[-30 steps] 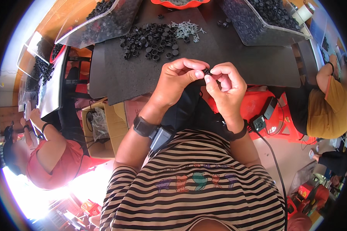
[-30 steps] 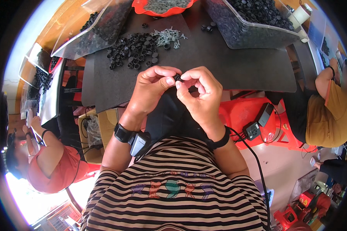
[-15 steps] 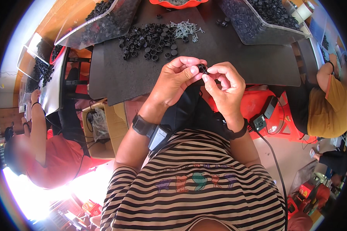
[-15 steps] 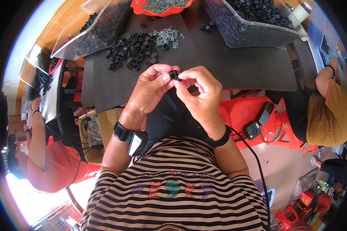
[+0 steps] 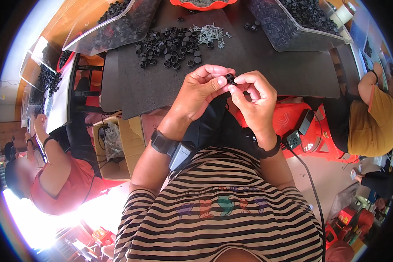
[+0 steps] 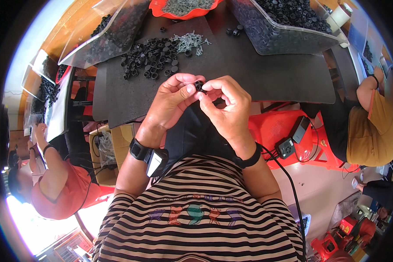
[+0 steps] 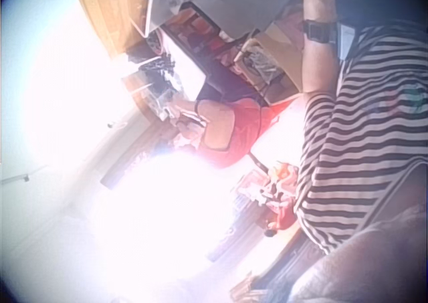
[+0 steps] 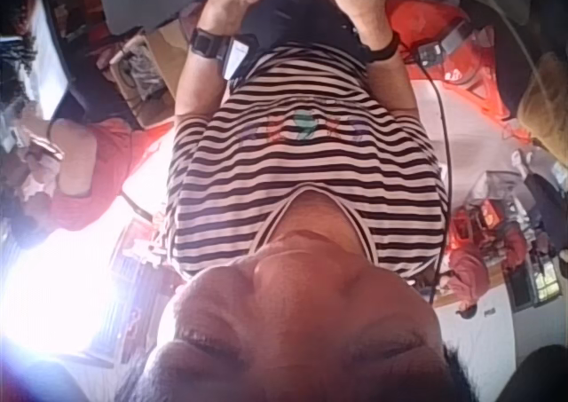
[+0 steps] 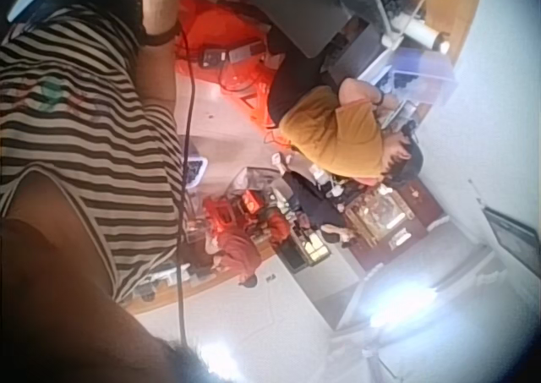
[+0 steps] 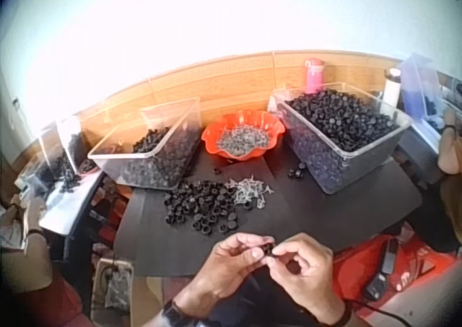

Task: Manually assembling small plastic caps by inserting grey pins into the center of black plastic pieces.

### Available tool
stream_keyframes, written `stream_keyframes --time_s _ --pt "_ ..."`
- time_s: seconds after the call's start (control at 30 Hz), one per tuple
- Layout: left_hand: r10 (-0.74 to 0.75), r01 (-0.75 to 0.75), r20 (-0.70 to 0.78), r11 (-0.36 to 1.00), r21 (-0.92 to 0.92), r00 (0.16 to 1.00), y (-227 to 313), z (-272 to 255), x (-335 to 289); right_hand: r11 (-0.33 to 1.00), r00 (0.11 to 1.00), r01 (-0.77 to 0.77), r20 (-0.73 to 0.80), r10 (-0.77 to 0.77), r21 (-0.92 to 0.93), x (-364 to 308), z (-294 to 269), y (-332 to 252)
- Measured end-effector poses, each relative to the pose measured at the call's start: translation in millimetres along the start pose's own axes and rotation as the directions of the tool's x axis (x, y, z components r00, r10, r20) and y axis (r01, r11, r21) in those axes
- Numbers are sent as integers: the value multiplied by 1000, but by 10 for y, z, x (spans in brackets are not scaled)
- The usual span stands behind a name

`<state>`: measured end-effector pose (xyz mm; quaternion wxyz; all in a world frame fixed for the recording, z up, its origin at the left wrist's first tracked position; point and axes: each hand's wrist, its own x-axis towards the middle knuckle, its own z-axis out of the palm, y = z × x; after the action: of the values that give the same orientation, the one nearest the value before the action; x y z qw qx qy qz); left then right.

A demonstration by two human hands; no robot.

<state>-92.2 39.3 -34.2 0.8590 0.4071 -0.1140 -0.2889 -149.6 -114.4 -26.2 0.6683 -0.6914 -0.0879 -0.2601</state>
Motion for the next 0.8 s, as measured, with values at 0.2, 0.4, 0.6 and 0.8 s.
stream_keyframes --time_s 0.2,0.4,0.6,0.8 --pt "4 -4 10 1000 6 1000 3 5 1 998 1000 22 14 -21 -57 24 -10 -12" --pt "8 -8 4 1000 0 1000 5 4 -3 998 999 35 25 -34 -49 29 -16 -2" --pt "10 -10 11 1000 -2 1000 -5 -3 -4 999 999 21 27 -20 -42 18 -35 -2" --pt "1 -1 1 1000 8 1000 7 12 -9 994 998 47 52 -42 -95 30 -51 -43"
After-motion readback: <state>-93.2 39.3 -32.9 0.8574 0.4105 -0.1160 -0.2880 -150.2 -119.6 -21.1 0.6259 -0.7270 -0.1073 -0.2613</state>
